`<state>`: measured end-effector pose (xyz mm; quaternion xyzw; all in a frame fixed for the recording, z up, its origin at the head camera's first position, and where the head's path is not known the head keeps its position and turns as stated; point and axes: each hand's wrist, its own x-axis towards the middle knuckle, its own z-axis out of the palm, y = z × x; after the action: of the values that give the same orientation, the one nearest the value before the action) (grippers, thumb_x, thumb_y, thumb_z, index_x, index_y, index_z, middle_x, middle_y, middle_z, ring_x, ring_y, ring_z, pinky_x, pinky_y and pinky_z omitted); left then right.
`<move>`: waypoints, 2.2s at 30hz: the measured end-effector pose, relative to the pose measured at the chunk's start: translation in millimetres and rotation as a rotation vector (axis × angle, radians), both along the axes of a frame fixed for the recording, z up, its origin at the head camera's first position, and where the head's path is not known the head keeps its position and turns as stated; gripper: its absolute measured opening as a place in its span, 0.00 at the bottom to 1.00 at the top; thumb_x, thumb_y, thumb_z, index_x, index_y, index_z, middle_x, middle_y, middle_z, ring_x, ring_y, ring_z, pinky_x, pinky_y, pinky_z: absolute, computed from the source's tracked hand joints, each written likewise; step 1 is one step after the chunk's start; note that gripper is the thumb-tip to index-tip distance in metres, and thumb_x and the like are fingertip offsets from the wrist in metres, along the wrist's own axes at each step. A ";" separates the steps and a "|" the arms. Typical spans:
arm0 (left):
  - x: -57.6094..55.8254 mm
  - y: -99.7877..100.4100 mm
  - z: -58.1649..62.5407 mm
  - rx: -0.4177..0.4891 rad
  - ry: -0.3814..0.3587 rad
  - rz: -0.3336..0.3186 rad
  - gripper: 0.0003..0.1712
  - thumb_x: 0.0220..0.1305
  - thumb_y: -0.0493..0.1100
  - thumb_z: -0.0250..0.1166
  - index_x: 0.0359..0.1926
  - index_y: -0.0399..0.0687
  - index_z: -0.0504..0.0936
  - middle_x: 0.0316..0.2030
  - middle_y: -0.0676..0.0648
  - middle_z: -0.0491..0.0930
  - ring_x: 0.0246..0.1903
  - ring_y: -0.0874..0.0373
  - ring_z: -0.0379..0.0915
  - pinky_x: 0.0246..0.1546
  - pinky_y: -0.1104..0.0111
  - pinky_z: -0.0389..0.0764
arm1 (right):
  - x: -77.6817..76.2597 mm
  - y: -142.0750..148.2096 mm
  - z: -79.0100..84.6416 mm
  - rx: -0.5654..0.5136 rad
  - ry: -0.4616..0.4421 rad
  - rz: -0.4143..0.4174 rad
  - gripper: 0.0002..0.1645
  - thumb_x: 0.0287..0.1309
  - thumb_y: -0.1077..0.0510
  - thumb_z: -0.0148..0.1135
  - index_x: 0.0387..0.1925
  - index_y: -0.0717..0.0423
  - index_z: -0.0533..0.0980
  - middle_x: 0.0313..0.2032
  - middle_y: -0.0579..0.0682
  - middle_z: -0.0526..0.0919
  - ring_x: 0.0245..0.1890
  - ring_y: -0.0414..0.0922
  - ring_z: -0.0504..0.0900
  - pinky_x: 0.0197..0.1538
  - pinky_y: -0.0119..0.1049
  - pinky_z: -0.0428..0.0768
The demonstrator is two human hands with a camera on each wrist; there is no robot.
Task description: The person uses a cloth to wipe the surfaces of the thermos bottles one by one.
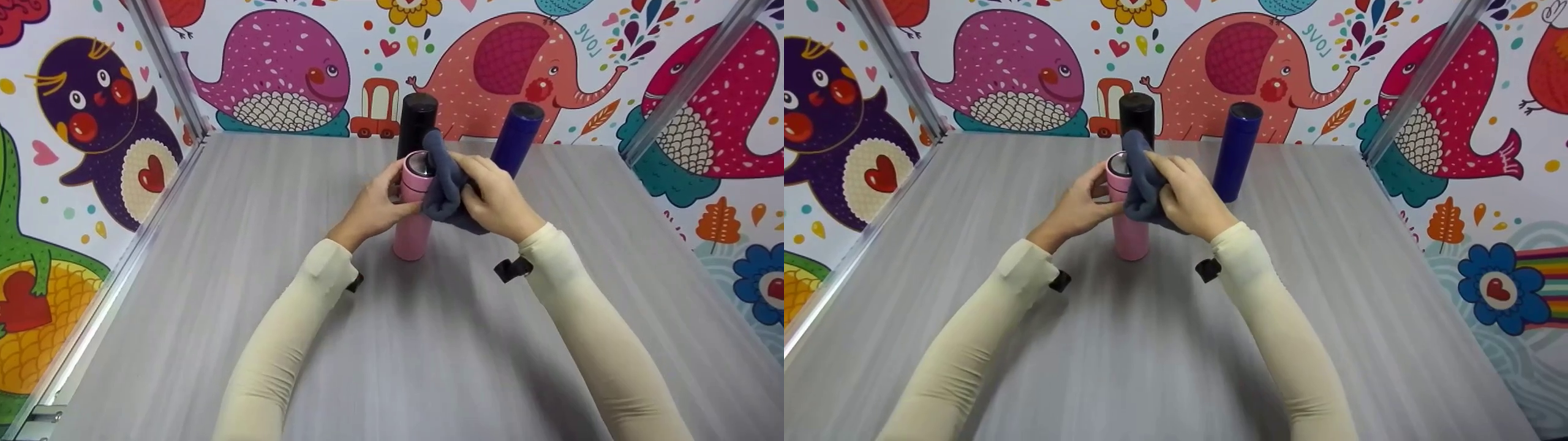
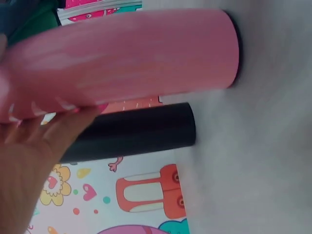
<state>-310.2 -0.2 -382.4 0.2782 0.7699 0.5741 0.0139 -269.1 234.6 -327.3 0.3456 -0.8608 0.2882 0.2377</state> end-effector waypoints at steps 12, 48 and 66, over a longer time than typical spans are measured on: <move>13.5 -8.1 5.5 0.282 0.104 0.134 0.47 0.57 0.49 0.77 0.72 0.41 0.64 0.59 0.46 0.76 0.55 0.54 0.77 0.56 0.60 0.78 | 23.0 -4.4 18.2 -0.319 0.073 0.003 0.26 0.55 0.83 0.51 0.55 0.73 0.76 0.48 0.63 0.83 0.43 0.47 0.78 0.52 0.32 0.74; 38.8 -15.2 36.2 1.331 -0.414 0.213 0.30 0.73 0.51 0.61 0.68 0.45 0.64 0.59 0.36 0.71 0.53 0.38 0.76 0.52 0.46 0.79 | 36.4 -8.0 21.6 -0.548 0.024 0.074 0.20 0.61 0.80 0.53 0.55 0.76 0.74 0.47 0.66 0.81 0.46 0.43 0.78 0.55 0.37 0.78; 34.1 -20.2 36.6 1.401 -0.425 0.277 0.34 0.71 0.54 0.63 0.69 0.47 0.62 0.62 0.38 0.68 0.56 0.39 0.74 0.52 0.49 0.79 | 25.7 -2.3 -26.2 -0.496 -0.149 0.079 0.25 0.62 0.78 0.53 0.60 0.66 0.75 0.50 0.56 0.82 0.43 0.45 0.80 0.48 0.33 0.79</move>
<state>-276.1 -20.5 -345.8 0.0052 0.2324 0.9684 -0.0905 -243.3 232.2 -353.4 0.2880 -0.7648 0.5243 0.2394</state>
